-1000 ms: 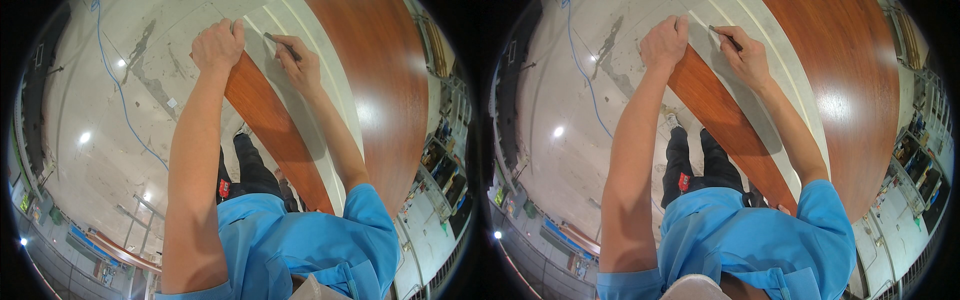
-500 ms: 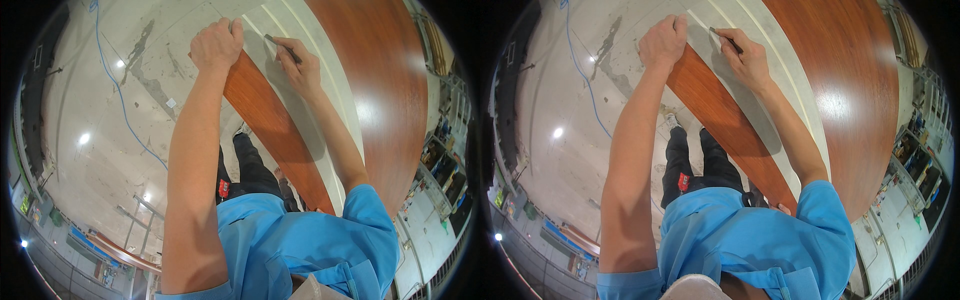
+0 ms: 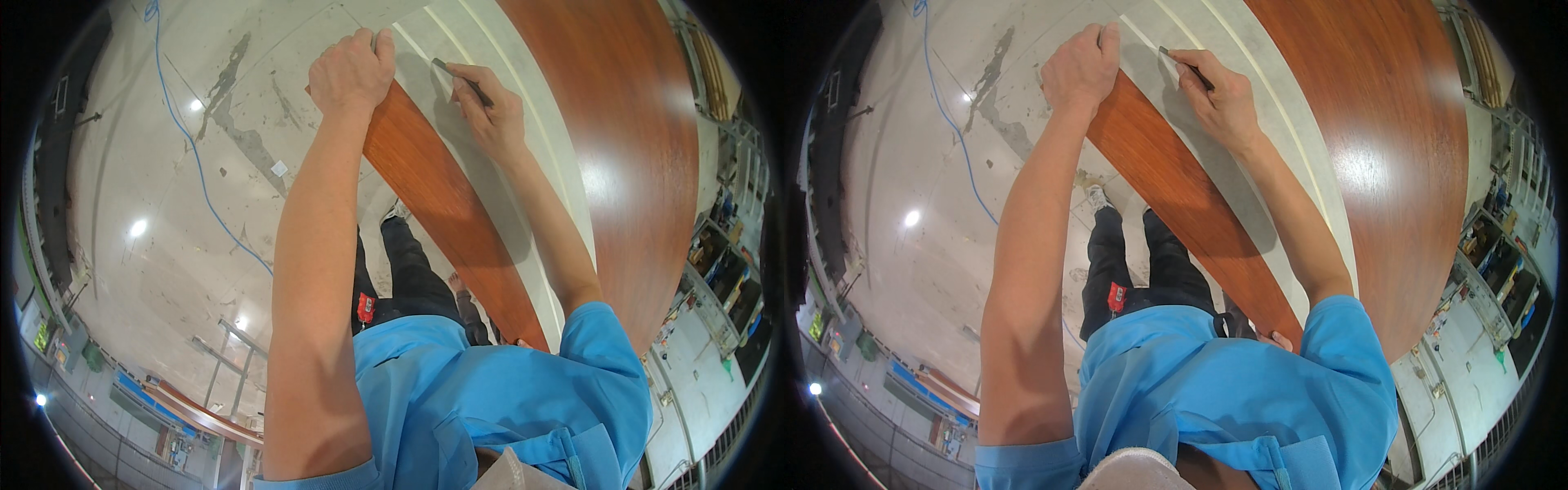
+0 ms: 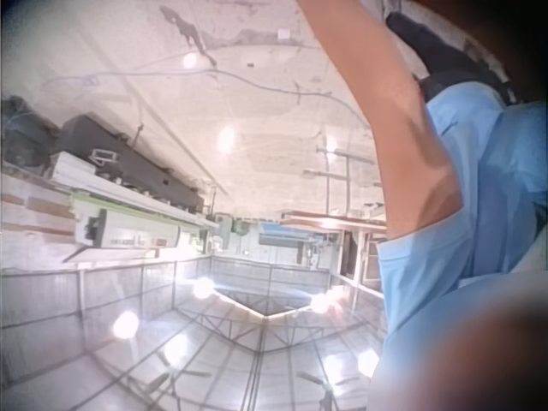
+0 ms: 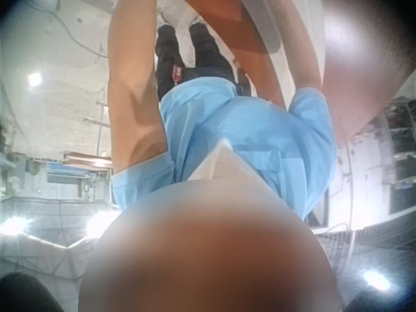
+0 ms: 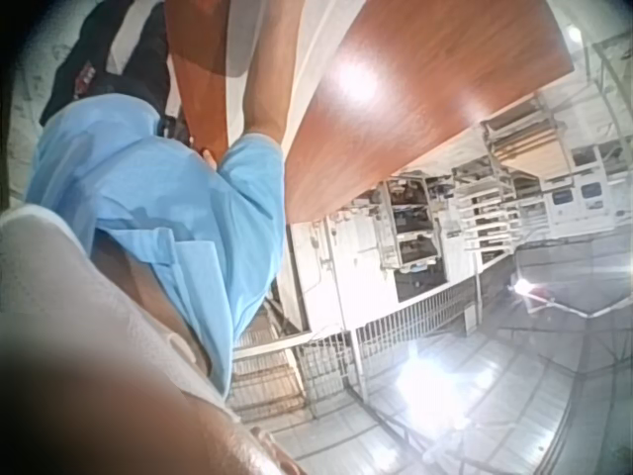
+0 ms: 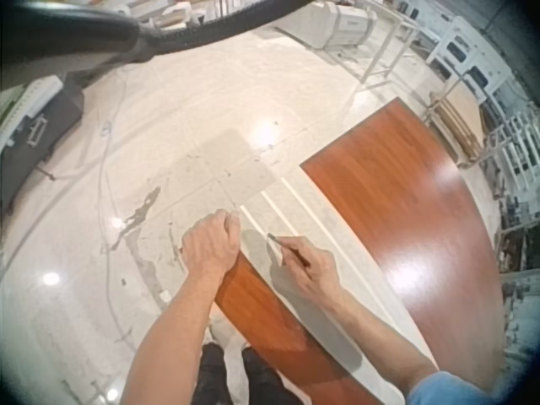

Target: The person uses a small metal tool to press and smooth a thin white veneer strip along the edge of a curved wooden tabletop. They work along the seam, occasionally lifting the veneer to adjust it, and continue the process along the length of the table.

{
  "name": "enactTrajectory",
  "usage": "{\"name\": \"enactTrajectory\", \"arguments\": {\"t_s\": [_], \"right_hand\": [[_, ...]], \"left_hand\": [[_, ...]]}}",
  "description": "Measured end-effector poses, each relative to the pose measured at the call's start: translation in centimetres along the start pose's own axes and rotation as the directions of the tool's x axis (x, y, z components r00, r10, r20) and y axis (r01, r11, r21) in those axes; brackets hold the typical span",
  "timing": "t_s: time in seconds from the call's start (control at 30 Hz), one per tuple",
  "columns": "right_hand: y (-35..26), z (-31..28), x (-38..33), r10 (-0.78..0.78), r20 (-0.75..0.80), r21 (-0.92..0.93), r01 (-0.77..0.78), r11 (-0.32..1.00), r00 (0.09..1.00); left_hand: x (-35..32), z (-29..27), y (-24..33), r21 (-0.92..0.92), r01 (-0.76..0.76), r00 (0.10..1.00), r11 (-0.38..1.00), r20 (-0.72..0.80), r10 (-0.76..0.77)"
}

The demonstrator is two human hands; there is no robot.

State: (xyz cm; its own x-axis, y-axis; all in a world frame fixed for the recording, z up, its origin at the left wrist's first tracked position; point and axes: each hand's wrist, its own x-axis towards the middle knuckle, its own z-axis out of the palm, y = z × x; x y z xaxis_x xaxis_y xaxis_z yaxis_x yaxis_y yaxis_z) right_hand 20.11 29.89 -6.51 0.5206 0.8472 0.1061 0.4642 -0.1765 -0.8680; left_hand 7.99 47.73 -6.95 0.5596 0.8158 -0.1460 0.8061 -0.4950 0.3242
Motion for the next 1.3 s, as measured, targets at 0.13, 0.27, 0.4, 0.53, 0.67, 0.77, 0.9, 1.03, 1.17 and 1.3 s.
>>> {"name": "enactTrajectory", "arguments": {"t_s": [0.13, 0.27, 0.4, 0.53, 0.67, 0.77, 0.9, 1.03, 1.17, 1.3], "right_hand": [[0.1, 0.0, -0.1, -0.001, 0.002, -0.009, 0.001, 1.000, 1.000], [0.1, -0.2, -0.2, -0.001, 0.016, -0.021, 0.001, 1.000, 1.000], [0.1, -0.3, -0.5, -0.005, 0.013, -0.015, 0.006, 1.000, 1.000], [0.3, -0.5, -1.0, 0.002, 0.013, -0.013, -0.002, 1.000, 1.000], [0.6, -0.5, -1.2, -0.006, 0.013, 0.005, 0.005, 1.000, 1.000], [0.7, -0.5, -1.3, -0.004, 0.017, 0.002, 0.004, 1.000, 1.000], [0.5, -0.7, -1.4, -0.007, 0.019, -0.043, 0.008, 0.999, 1.000], [0.3, -0.9, -1.6, -0.015, 0.013, -0.034, 0.015, 0.999, 1.000], [0.3, -1.2, -1.9, 0.034, 0.038, -0.044, -0.032, 0.999, 0.999], [0.2, -1.4, -2.3, 0.028, 0.049, -0.042, -0.026, 0.999, 0.998]], "left_hand": [[-0.1, 0.1, -0.1, -0.008, -0.014, 1.000, 1.000, -0.028, 0.013], [0.0, 0.1, -0.1, -0.012, -0.016, 1.000, 1.000, -0.026, 0.016], [0.0, 0.2, -0.2, -0.009, -0.012, 1.000, 1.000, -0.019, 0.012], [0.0, 0.3, -0.1, 0.000, -0.016, 0.999, 1.000, -0.051, 0.016], [0.0, 0.2, -0.1, -0.008, 0.013, 1.000, 1.000, 0.000, -0.013], [0.0, 0.1, 0.0, -0.005, 0.005, 1.000, 1.000, -0.005, -0.005], [0.1, 0.1, -0.1, 0.008, 0.005, 1.000, 1.000, 0.020, -0.006], [0.1, 0.1, -0.1, -0.004, 0.020, 1.000, 1.000, 0.020, -0.020], [0.1, 0.0, 0.0, -0.003, 0.026, 1.000, 1.000, 0.012, -0.025], [0.0, 0.0, 0.0, -0.005, 0.028, 0.999, 1.000, 0.016, -0.028]]}}
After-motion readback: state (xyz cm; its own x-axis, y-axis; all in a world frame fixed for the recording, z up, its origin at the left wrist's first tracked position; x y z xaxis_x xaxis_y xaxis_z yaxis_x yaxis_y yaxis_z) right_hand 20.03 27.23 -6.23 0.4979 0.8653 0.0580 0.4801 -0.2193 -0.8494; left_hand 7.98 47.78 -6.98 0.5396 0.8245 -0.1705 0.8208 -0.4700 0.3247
